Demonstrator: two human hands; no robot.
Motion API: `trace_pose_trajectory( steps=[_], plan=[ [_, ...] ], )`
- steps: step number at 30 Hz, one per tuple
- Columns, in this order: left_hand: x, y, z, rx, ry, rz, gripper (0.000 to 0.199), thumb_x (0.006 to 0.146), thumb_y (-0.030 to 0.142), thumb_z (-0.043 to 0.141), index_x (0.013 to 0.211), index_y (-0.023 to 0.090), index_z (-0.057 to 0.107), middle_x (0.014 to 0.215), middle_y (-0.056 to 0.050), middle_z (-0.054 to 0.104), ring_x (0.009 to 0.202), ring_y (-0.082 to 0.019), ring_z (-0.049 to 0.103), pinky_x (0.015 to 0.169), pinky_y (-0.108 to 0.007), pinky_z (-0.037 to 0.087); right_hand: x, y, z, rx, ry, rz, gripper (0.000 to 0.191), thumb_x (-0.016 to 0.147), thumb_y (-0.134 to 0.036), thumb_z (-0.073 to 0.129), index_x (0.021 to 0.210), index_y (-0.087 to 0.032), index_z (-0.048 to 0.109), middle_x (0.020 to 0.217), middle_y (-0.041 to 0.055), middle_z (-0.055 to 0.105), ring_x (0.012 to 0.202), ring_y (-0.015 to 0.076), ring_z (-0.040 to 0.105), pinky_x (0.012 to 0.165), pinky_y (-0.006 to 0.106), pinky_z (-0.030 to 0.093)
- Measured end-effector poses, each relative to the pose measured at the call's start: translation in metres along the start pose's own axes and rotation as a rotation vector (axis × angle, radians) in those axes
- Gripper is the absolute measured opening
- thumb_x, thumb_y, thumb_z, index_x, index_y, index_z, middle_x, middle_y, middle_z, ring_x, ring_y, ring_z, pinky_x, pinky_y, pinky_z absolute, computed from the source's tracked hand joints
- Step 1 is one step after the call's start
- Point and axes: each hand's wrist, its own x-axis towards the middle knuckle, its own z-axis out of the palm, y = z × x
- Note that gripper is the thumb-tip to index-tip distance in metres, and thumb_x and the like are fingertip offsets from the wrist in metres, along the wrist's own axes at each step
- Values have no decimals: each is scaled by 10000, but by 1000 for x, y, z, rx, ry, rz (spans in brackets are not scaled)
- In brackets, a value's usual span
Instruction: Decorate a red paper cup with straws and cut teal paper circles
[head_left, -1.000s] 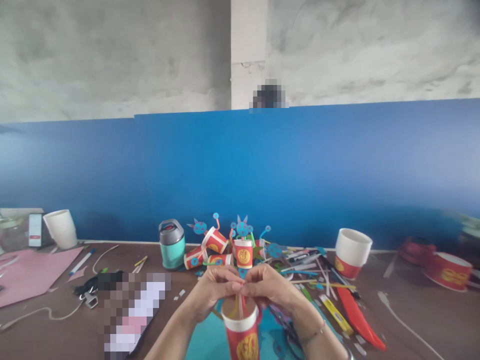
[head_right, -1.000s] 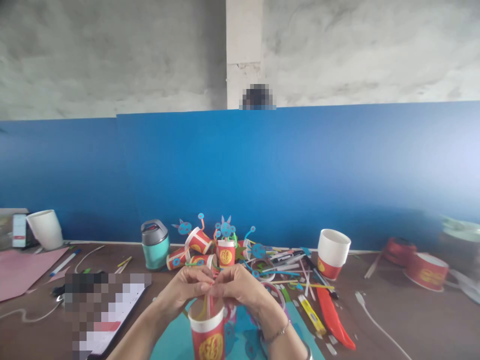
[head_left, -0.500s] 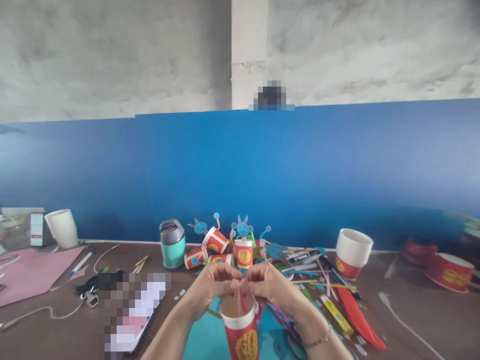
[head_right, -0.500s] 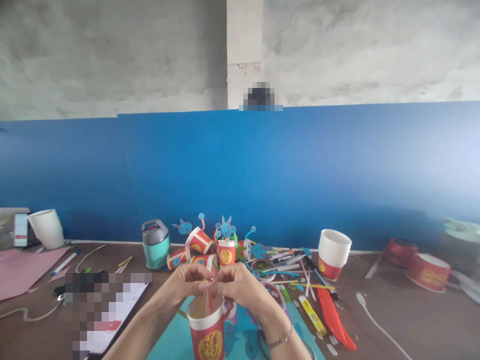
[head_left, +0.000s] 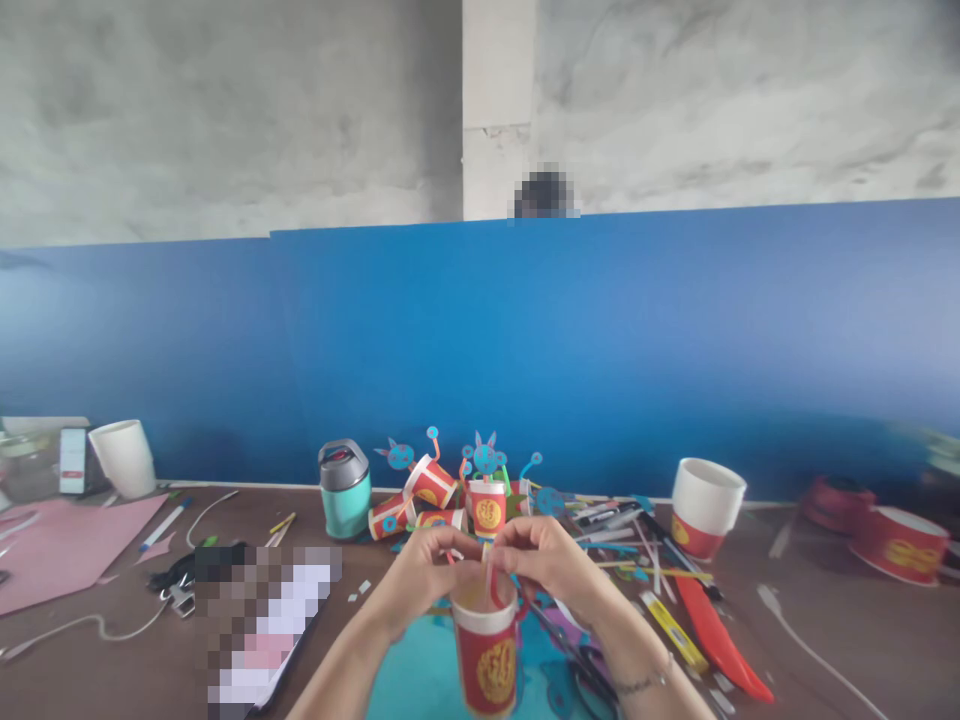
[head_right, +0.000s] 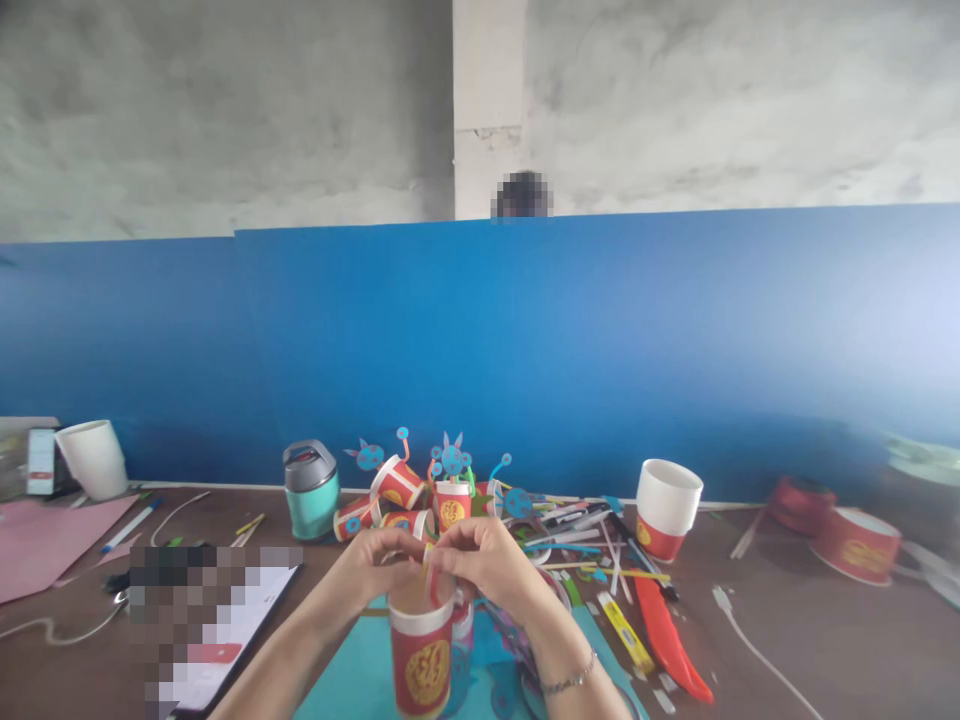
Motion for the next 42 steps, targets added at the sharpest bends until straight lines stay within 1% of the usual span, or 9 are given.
trace_pose_trajectory(
  steps=[3,7,11,13,16,23,29,32,42],
  plan=[
    [-2,5,3,163,28,34,322,618,434,823,715,135,754,699,-47,695,654,-170,569,633,-274,411,3,3,-1,-36,33,-18,416,591,-511,823,638,-141,639,442,-40,566,361,51,403,381,190,291],
    [-3,11,10,218,74,82,272,682,412,755,699,141,733,685,-50,702,676,-194,592,637,-280,422,5,5,-2,-80,60,-52,377,634,-492,775,685,-132,675,480,-25,582,386,66,415,399,206,323],
    [-3,12,12,270,163,141,230,751,388,686,727,161,715,748,-57,719,715,-212,624,635,-274,435,4,3,0,-161,214,-155,322,672,-436,734,801,-142,707,633,14,650,491,107,487,456,227,372],
    [-3,12,12,393,252,211,200,778,363,663,713,178,705,746,-53,711,729,-216,625,645,-278,429,2,1,4,-239,273,-198,263,702,-412,712,733,-151,699,649,22,647,551,128,509,506,238,387],
    [-5,12,15,609,348,349,164,802,302,650,680,198,685,711,-38,688,743,-217,614,723,-310,424,0,1,11,-306,285,-213,328,752,-457,674,630,-153,653,579,5,580,562,130,471,518,241,354],
    [-14,15,26,809,334,533,150,816,143,590,691,205,644,699,-14,661,743,-200,596,838,-371,404,-1,3,20,-315,289,-168,421,766,-488,649,533,-193,459,485,-64,370,493,92,333,462,231,234],
    [-10,14,24,693,391,408,126,785,216,651,659,207,655,698,-31,687,740,-225,635,774,-357,432,-1,1,14,-291,231,-201,268,756,-403,667,654,-160,619,573,-22,540,548,119,447,506,230,320],
    [-10,14,24,712,407,445,130,801,236,654,673,220,670,704,-28,705,734,-225,645,802,-371,427,-2,2,12,-295,259,-205,232,766,-356,625,672,-147,664,606,4,597,580,139,497,545,239,363],
    [-13,10,26,962,423,618,113,829,160,626,747,217,678,722,-14,713,743,-216,640,824,-380,406,-4,2,18,-385,289,-184,228,770,-318,580,613,-160,629,529,-20,515,531,130,457,501,234,309]
  ],
)
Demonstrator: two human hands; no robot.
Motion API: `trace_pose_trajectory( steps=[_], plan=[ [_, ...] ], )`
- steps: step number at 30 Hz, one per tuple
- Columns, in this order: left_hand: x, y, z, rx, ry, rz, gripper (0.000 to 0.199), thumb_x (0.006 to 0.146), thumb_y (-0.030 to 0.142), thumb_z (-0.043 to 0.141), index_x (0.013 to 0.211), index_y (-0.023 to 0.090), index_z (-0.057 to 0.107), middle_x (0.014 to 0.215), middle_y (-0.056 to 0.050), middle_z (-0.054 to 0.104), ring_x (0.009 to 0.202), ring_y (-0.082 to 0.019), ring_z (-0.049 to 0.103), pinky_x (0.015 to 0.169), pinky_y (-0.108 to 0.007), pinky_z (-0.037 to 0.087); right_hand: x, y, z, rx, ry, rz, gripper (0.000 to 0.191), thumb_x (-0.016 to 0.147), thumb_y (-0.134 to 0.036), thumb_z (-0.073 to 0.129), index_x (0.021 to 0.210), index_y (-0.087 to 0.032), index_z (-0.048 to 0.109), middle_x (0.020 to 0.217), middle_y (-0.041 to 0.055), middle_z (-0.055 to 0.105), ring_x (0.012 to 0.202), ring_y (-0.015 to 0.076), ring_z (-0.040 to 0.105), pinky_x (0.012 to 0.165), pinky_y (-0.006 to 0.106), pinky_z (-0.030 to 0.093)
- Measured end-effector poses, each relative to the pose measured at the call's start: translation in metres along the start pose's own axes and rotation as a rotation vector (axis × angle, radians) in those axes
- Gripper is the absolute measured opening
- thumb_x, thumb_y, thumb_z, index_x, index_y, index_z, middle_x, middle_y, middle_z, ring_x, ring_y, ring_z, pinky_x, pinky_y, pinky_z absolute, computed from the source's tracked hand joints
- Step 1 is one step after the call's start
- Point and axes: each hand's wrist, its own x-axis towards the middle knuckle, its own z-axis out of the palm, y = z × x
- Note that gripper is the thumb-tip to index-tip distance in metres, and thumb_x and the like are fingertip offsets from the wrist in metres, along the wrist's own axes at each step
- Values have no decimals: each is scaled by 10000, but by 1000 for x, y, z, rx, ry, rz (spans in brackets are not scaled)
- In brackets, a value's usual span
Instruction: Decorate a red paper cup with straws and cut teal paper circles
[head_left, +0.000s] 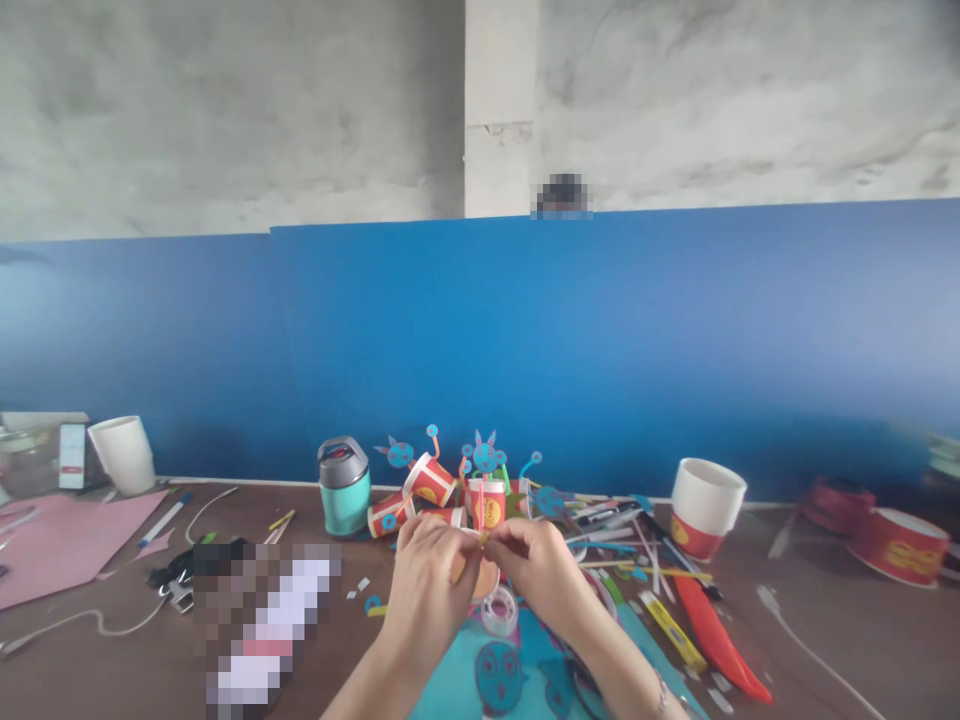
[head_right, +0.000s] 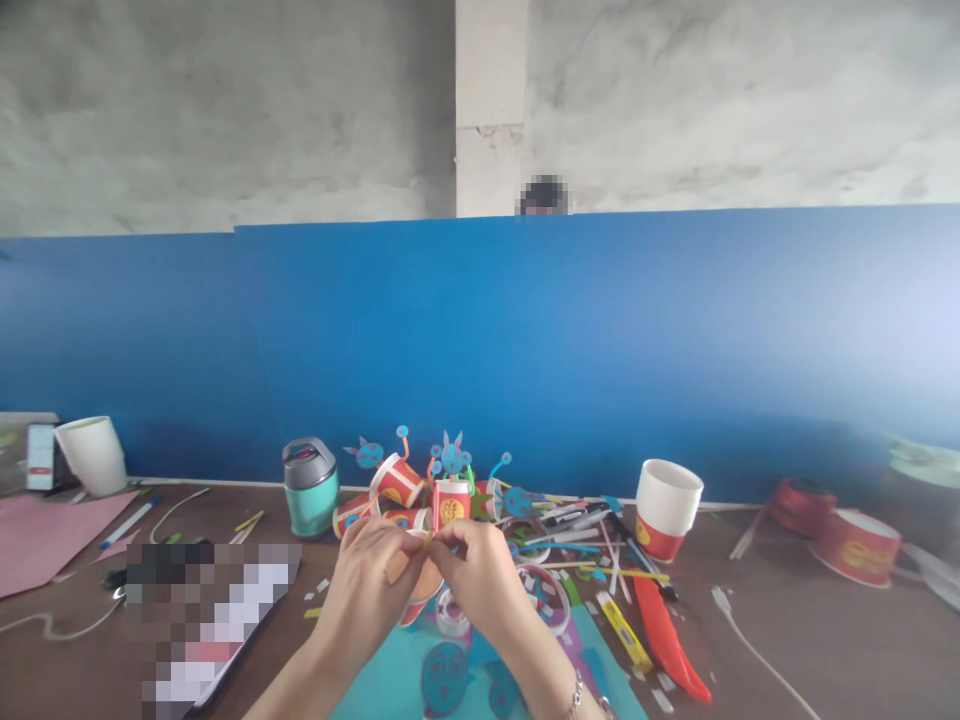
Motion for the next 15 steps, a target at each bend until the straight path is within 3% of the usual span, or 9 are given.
trace_pose_trajectory(
  steps=[6,15],
  plan=[
    [-1,-2,3,-5,-27,10,124,828,138,624,732,200,672,698,-17,706,731,-211,638,803,-371,404,-2,-4,-2,-51,0,-26,211,760,-280,551,615,-146,625,550,-10,541,555,130,458,530,232,323],
    [0,-2,1,-78,-65,-87,129,815,172,629,712,218,692,697,-23,700,737,-223,644,817,-374,410,-3,-6,-3,-68,-7,-40,216,765,-279,544,653,-132,656,582,4,581,575,136,483,537,228,340]
  ],
)
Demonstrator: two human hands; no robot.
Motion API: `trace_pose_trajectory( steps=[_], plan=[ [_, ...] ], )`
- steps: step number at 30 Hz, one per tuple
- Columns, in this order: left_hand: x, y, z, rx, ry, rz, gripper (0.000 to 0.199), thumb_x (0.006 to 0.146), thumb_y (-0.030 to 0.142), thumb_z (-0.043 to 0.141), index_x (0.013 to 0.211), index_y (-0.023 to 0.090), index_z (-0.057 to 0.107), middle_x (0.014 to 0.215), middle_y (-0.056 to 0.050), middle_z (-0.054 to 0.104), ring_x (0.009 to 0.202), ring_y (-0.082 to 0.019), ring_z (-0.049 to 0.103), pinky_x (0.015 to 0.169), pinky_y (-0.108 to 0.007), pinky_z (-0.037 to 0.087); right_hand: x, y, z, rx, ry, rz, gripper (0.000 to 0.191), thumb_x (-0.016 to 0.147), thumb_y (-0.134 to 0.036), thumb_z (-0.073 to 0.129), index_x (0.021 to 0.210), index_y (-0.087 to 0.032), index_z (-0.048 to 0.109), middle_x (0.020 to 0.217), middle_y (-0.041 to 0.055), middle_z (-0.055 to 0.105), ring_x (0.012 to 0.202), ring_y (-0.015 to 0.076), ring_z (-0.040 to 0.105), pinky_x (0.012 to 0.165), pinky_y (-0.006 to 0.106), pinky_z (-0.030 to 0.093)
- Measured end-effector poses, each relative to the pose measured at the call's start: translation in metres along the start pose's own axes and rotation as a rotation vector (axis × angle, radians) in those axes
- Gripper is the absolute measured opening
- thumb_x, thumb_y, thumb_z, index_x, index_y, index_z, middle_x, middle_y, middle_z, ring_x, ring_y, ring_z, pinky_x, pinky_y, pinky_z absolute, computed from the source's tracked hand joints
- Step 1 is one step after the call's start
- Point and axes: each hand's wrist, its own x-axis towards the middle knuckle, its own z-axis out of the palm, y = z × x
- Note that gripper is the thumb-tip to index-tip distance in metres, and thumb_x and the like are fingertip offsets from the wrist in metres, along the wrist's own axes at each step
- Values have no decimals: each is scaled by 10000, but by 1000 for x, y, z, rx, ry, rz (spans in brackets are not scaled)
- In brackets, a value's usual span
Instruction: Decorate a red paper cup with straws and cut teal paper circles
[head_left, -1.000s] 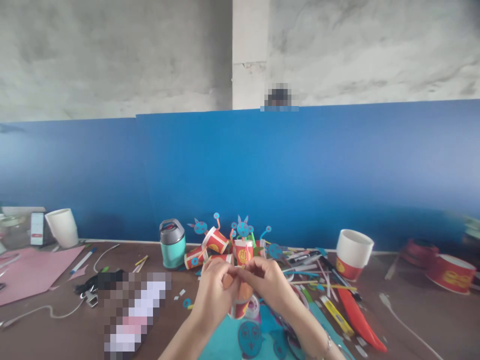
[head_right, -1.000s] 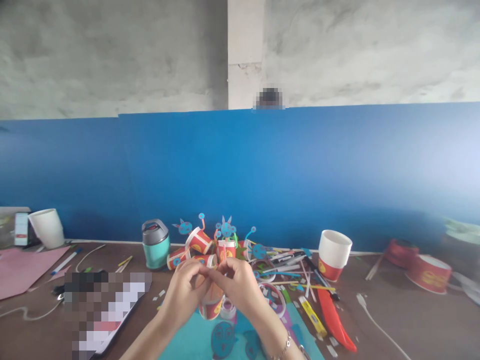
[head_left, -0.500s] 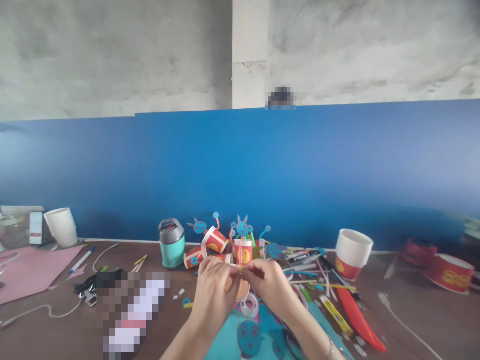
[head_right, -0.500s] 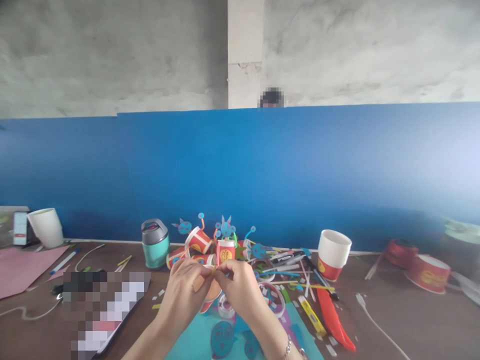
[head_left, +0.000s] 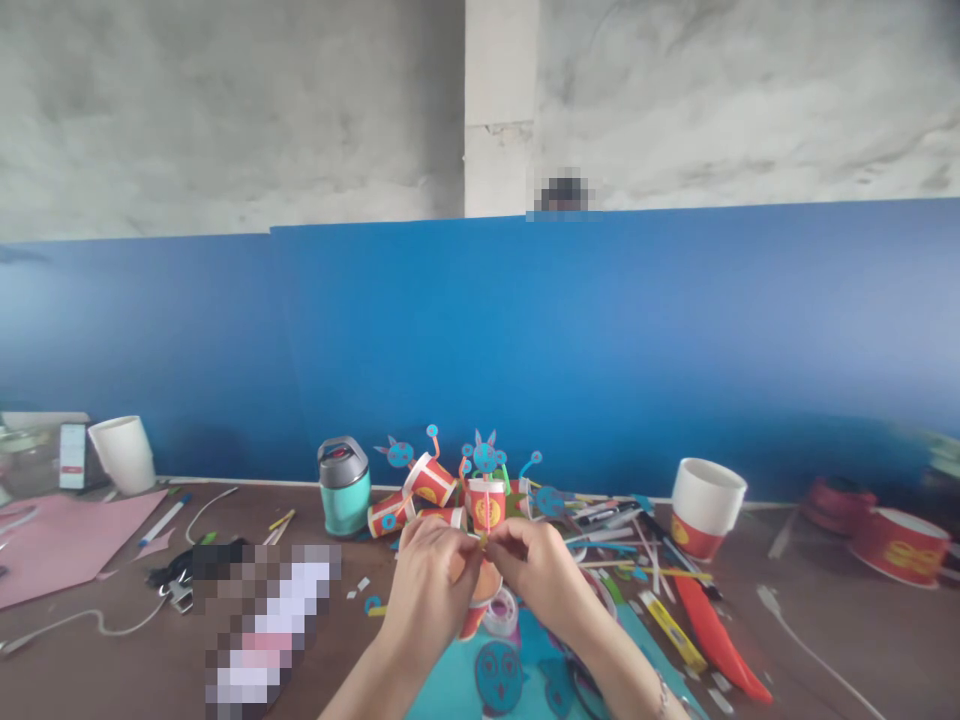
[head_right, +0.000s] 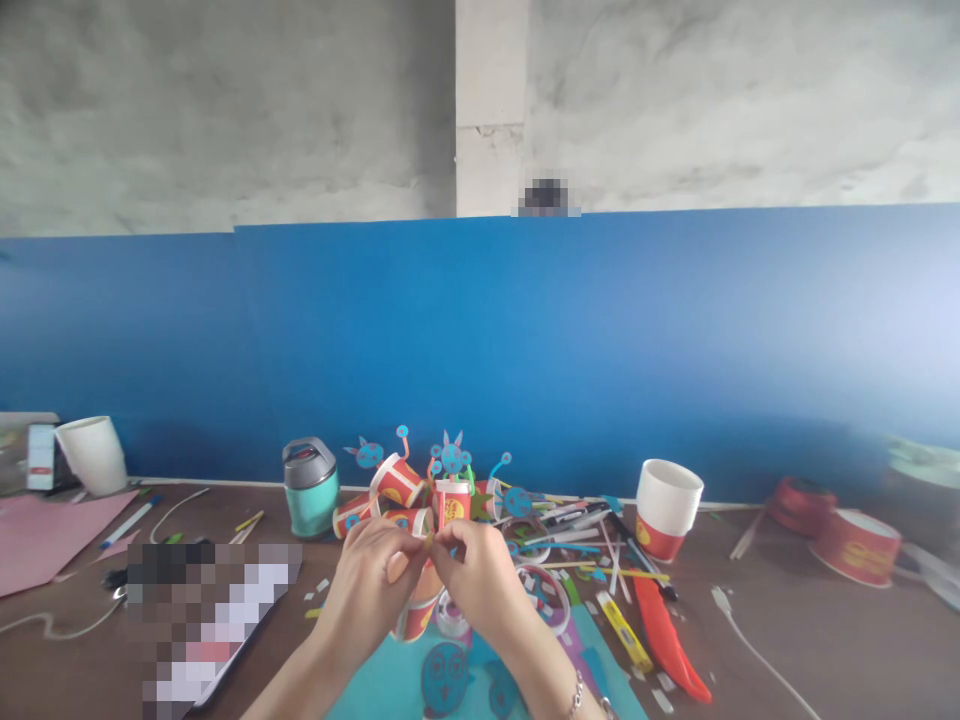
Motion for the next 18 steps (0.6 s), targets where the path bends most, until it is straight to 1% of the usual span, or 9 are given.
trace_pose_trajectory(
  steps=[4,8,13,18],
  plan=[
    [0,1,-1,0,-10,-15,147,822,187,634,686,213,683,685,-24,692,731,-221,641,807,-366,408,0,1,0,-6,2,12,211,764,-281,563,651,-137,669,574,1,591,564,136,485,532,231,332],
    [0,2,-1,17,-8,5,133,835,193,639,712,209,687,698,-21,694,735,-217,639,802,-363,403,1,3,1,-7,9,14,218,770,-289,565,650,-135,663,576,-1,583,564,133,473,531,233,324],
    [-1,2,-1,47,9,54,125,841,164,629,731,197,679,700,-20,694,730,-213,637,797,-365,402,2,3,2,14,5,18,211,760,-296,546,639,-144,629,562,-12,536,560,131,448,531,236,322],
    [-1,2,-1,8,-19,19,127,845,189,626,731,198,681,704,-25,685,743,-215,642,819,-370,411,3,5,1,52,0,14,170,735,-280,535,618,-166,580,543,-33,474,541,121,411,513,236,302]
  ],
)
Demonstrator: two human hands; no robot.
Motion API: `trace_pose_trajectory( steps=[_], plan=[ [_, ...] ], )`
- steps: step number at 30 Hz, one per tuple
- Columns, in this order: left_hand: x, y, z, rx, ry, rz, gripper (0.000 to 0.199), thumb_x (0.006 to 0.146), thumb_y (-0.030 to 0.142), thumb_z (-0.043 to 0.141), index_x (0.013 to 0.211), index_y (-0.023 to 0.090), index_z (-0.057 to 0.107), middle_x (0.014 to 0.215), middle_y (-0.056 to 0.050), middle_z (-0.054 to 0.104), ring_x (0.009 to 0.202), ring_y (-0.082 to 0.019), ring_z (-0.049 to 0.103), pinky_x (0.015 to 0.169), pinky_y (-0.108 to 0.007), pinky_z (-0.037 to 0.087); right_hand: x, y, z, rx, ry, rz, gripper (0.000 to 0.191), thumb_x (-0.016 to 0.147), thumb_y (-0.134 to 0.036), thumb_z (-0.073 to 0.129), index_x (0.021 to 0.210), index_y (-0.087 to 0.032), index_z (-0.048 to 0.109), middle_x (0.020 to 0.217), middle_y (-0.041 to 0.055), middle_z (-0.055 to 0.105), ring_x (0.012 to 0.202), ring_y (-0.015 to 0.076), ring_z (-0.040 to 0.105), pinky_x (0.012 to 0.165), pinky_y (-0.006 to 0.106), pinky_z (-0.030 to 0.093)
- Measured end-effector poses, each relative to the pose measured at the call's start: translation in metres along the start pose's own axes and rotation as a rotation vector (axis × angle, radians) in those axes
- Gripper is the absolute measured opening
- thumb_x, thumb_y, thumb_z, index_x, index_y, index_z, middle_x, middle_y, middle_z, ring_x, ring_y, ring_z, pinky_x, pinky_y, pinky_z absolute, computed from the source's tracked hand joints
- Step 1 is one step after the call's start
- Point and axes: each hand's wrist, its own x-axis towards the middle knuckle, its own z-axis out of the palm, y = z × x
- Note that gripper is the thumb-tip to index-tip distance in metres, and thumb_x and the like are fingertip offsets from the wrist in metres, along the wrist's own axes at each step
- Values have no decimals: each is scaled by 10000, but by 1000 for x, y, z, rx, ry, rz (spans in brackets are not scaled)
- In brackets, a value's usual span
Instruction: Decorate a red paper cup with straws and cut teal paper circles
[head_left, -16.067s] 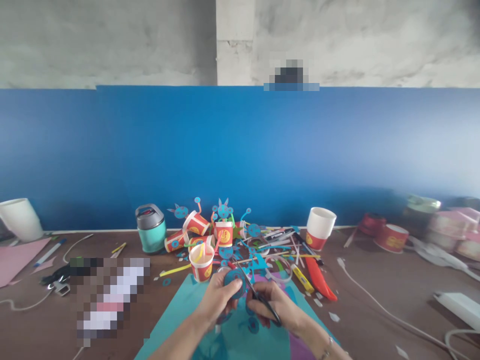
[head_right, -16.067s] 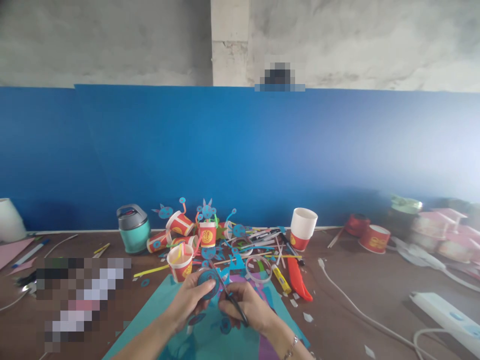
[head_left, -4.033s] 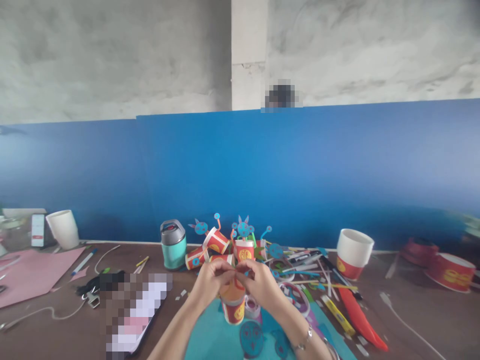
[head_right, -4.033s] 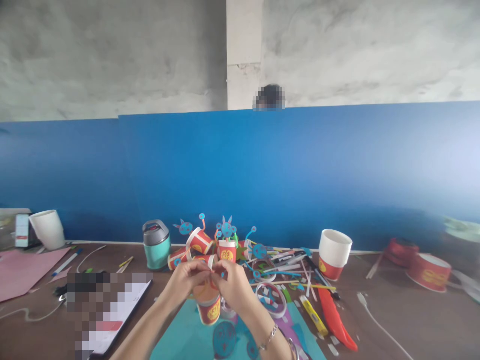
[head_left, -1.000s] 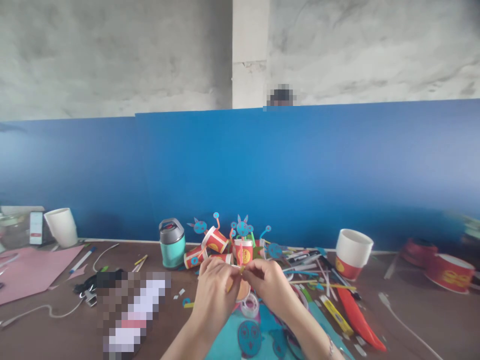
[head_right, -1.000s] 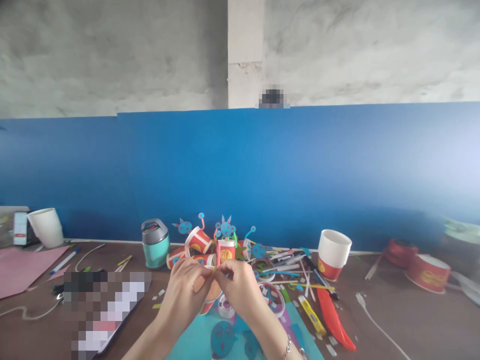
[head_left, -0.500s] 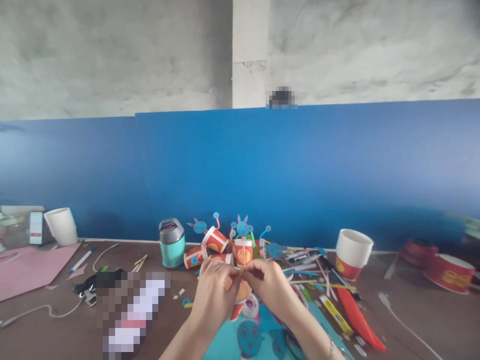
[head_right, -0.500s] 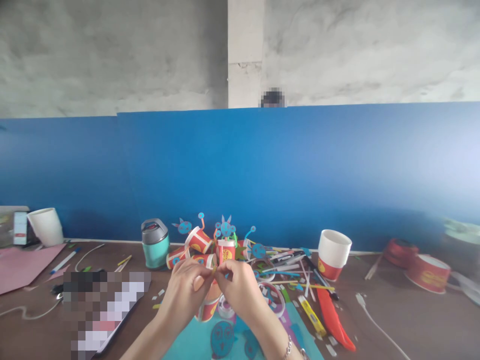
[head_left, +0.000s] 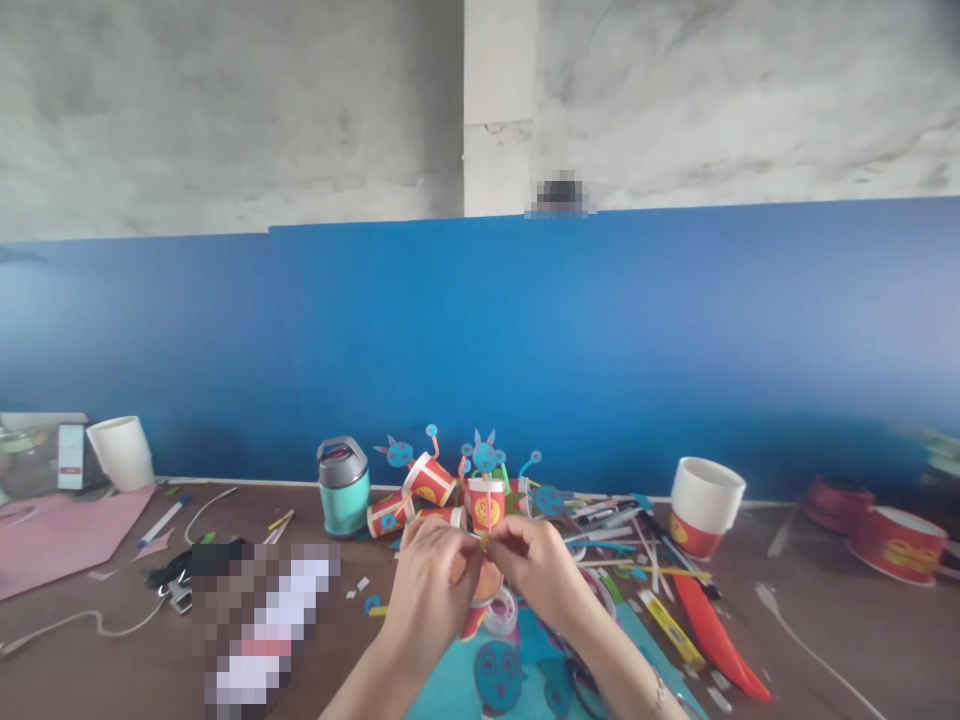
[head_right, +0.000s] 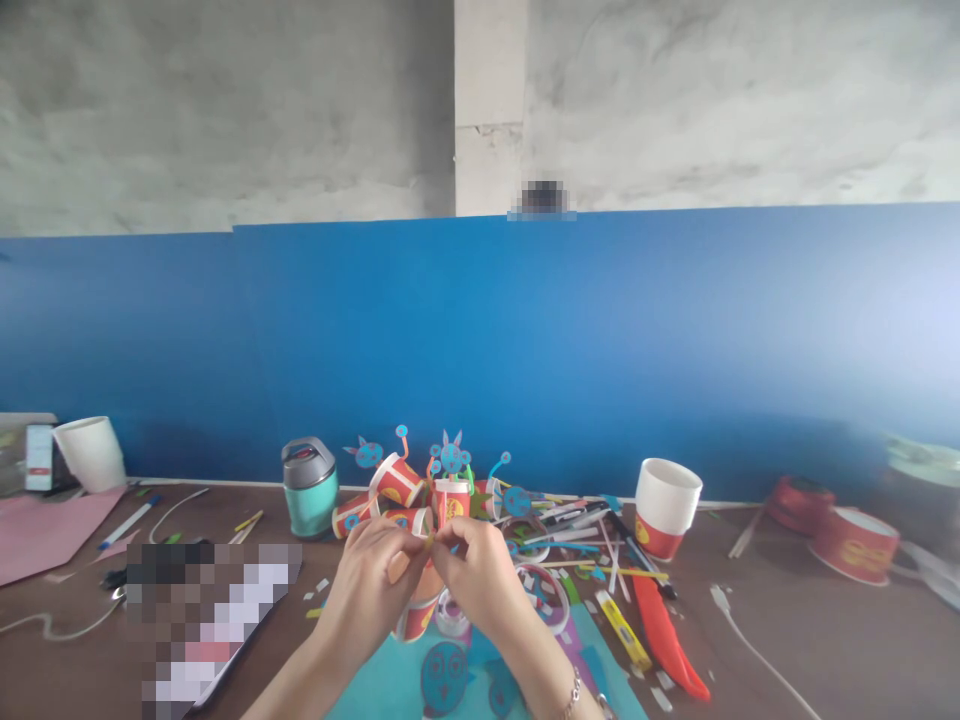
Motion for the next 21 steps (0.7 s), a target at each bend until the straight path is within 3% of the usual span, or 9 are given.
trace_pose_trajectory(
  steps=[6,13,18,21],
  plan=[
    [4,-1,1,-169,-26,-159,99,766,209,637,671,195,665,724,-40,707,762,-226,639,762,-339,432,1,2,0,119,-16,31,94,663,-223,501,619,-179,571,528,-46,481,510,107,415,489,221,303],
    [10,6,-2,-456,-137,-434,126,681,279,605,643,169,652,710,-49,681,713,-213,615,628,-277,438,1,-2,-2,272,-62,98,106,576,-211,449,575,-190,554,461,-64,468,417,85,398,427,205,286],
    [11,6,-3,-599,-184,-526,101,641,262,610,628,166,639,662,-26,650,658,-187,576,581,-259,415,0,-6,-4,319,-77,131,111,561,-233,460,560,-187,561,451,-51,517,402,89,438,431,206,319],
    [11,1,-3,-675,-214,-526,124,653,280,648,647,156,647,649,-22,648,615,-170,564,561,-253,400,1,-8,-9,349,-92,178,103,561,-247,489,554,-182,568,457,-39,547,393,80,433,411,198,274]
  ],
)
